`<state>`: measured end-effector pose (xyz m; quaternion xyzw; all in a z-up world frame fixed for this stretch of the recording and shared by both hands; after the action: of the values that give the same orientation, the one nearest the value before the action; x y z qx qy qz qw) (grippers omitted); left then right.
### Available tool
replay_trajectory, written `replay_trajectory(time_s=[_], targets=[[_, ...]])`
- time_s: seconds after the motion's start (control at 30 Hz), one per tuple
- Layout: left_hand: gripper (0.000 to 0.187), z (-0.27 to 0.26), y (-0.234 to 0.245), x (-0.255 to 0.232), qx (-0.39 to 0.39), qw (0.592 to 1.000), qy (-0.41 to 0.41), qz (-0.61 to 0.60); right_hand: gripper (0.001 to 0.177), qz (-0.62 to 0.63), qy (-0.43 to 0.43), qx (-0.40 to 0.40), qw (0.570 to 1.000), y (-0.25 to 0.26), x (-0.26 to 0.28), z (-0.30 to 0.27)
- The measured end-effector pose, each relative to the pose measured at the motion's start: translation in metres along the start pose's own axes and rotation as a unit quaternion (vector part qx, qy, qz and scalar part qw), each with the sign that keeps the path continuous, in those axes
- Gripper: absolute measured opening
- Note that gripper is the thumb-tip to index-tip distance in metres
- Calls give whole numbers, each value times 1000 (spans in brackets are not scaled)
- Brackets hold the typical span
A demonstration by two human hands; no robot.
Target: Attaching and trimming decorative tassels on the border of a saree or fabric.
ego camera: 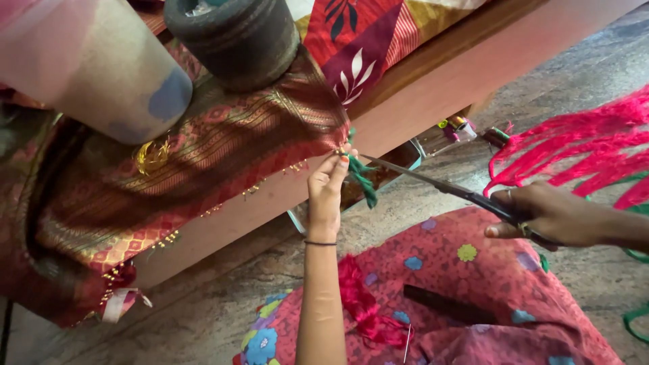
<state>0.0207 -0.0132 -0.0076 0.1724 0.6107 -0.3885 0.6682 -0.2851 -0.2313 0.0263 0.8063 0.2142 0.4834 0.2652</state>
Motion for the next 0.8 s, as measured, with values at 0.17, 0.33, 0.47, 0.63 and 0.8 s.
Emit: replay_trajectory(time_s=[0.17, 0.33, 0.47, 0.63, 0.8], targets=[[39, 4, -10, -9, -13, 1000, 26, -5, 55, -77, -45, 36, 995, 29, 25, -8], [32, 6, -11, 7, -30, 1000, -2, 4, 65, -201, 13, 32, 979, 40, 42, -15], [26, -6, -6, 7, -49, 997, -21, 51, 67, -172, 18, 0, 985, 39, 57, -16], [26, -29, 7, 3, -44, 981, -71, 173, 69, -204, 9, 5, 979, 38, 68, -15], [30, -54, 15, 6, -47, 996, -11, 81, 71, -264, 75, -25, 961, 36, 74, -11]])
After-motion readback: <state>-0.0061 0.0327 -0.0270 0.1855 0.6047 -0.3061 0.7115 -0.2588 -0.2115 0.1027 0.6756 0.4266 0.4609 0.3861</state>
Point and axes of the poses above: each hand's wrist, its own z-axis towards the middle knuckle, its own y-axis out of the back of the hand, x = y × z, the point moved 2 cm from there along z, towards the middle knuckle, and after that the axes turned 2 degrees about z, right-handed, at the moved point
